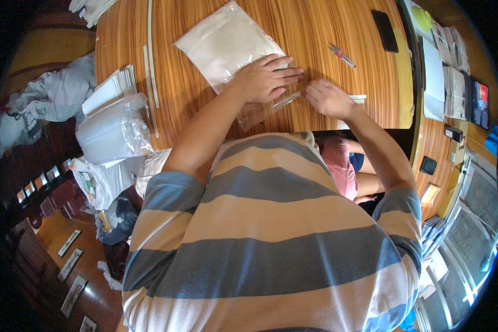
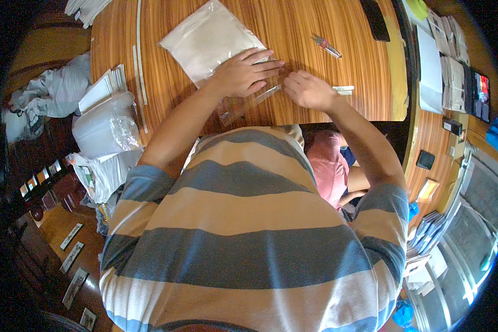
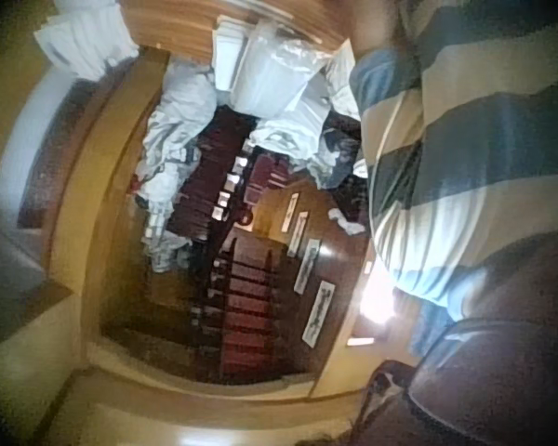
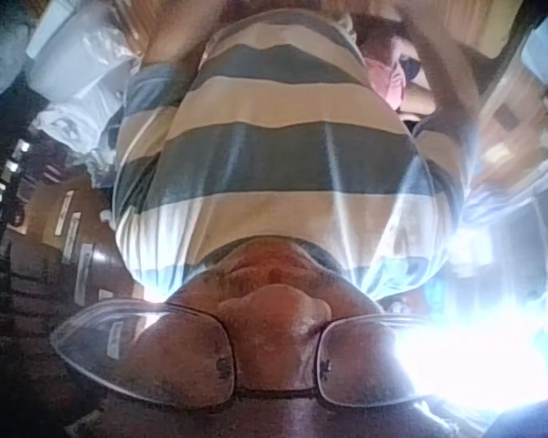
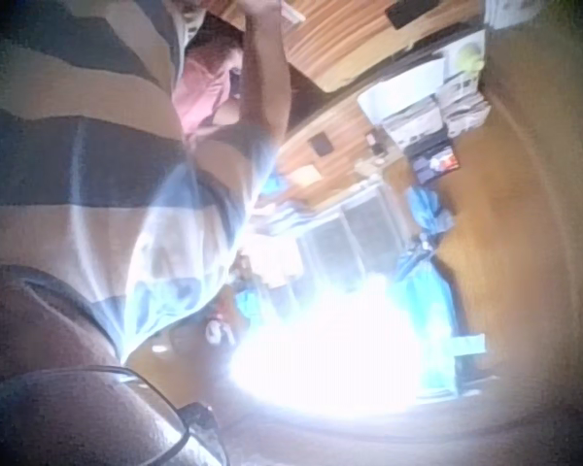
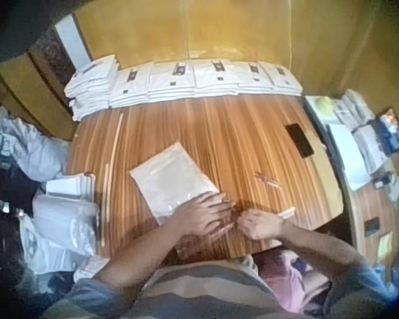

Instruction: The person places folded shirts into clear plastic bags and seals them by hand at a wooden work table.

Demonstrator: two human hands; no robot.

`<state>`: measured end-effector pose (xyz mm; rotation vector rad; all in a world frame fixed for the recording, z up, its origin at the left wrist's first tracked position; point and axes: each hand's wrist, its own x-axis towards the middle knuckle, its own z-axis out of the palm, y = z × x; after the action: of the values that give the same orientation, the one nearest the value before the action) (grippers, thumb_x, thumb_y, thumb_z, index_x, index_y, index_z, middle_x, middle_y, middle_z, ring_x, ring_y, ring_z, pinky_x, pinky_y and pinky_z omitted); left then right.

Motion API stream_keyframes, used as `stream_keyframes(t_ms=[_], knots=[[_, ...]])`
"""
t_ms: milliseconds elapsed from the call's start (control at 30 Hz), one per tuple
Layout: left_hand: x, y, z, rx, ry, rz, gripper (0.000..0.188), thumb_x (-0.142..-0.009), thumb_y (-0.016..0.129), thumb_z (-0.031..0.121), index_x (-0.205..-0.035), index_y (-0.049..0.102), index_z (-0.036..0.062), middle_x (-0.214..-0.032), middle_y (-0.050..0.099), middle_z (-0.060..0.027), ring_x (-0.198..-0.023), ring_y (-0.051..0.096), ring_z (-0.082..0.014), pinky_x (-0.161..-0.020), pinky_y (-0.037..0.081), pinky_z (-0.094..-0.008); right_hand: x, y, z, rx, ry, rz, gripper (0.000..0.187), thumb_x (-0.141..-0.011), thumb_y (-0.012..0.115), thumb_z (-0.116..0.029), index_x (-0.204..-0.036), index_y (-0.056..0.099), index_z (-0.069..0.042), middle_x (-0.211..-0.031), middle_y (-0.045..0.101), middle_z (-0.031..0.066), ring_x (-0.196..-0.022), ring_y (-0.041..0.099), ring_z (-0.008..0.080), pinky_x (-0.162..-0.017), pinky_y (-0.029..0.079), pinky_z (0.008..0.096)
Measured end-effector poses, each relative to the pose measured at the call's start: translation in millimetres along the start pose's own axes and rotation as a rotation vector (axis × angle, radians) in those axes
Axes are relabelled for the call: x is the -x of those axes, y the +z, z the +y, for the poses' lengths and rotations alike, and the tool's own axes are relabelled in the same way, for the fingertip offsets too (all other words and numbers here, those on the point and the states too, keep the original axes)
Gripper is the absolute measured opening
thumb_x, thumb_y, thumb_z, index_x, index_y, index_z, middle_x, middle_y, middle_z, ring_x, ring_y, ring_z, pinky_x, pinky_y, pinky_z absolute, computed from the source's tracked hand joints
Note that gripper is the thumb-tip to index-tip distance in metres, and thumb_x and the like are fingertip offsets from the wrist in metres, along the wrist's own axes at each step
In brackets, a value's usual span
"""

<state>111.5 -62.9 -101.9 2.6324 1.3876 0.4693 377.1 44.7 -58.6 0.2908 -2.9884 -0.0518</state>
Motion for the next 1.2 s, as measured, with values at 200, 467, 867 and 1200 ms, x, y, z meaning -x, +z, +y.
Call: stream_keyframes(t_ms=[200,467,867,1200], knots=[[-2.3,1.6,-0.3,-0.018,0.016,0.025,0.053,-0.099,0.061,0.033,-0.151,0.060,0.0223,-0.164,0.048,0.0076,-0.155,0.036,-0.0240,-0.129,0.027,-0.0473,13.9,0.2,-13.5,-0.064,0.029,-0.019,0.017,-0.083,0.066,-0.016,-0.095,0.069,-0.005,-0.101,0.062,0.0084,-0.102,0.064,0.0264,-0.093,0.054,0.0396],[1.3,8.4,-0.6,-0.017,-0.007,0.037,0.047,-0.100,0.062,0.039,-0.144,0.066,0.0229,-0.161,0.052,0.0084,-0.156,0.034,-0.0224,-0.129,0.026,-0.0478,-16.7,-27.3,-17.1,-0.072,0.329,0.129,0.032,-0.078,0.084,-0.030,-0.100,0.069,-0.012,-0.105,0.062,0.0062,-0.105,0.063,0.0260,-0.089,0.051,0.0370],[-2.5,5.4,-1.6,-0.091,-0.013,-0.080,0.047,-0.105,0.055,0.040,-0.147,0.062,0.0219,-0.167,0.042,0.0106,-0.158,0.029,-0.0217,-0.131,0.022,-0.0479,-29.7,-0.7,-39.0,-0.123,0.296,-0.034,0.021,-0.082,0.064,-0.018,-0.099,0.072,-0.009,-0.100,0.066,0.0052,-0.107,0.065,0.0237,-0.095,0.053,0.0363],[-2.1,1.9,1.2,-0.128,-0.013,-0.138,0.063,-0.105,0.054,0.042,-0.165,0.038,0.0295,-0.172,0.033,0.0125,-0.160,0.025,-0.0201,-0.133,0.016,-0.0447,-35.1,-28.4,-59.1,-0.059,0.343,0.108,0.030,-0.087,0.062,-0.018,-0.114,0.073,-0.011,-0.110,0.067,0.0034,-0.112,0.063,0.0229,-0.099,0.050,0.0360]])
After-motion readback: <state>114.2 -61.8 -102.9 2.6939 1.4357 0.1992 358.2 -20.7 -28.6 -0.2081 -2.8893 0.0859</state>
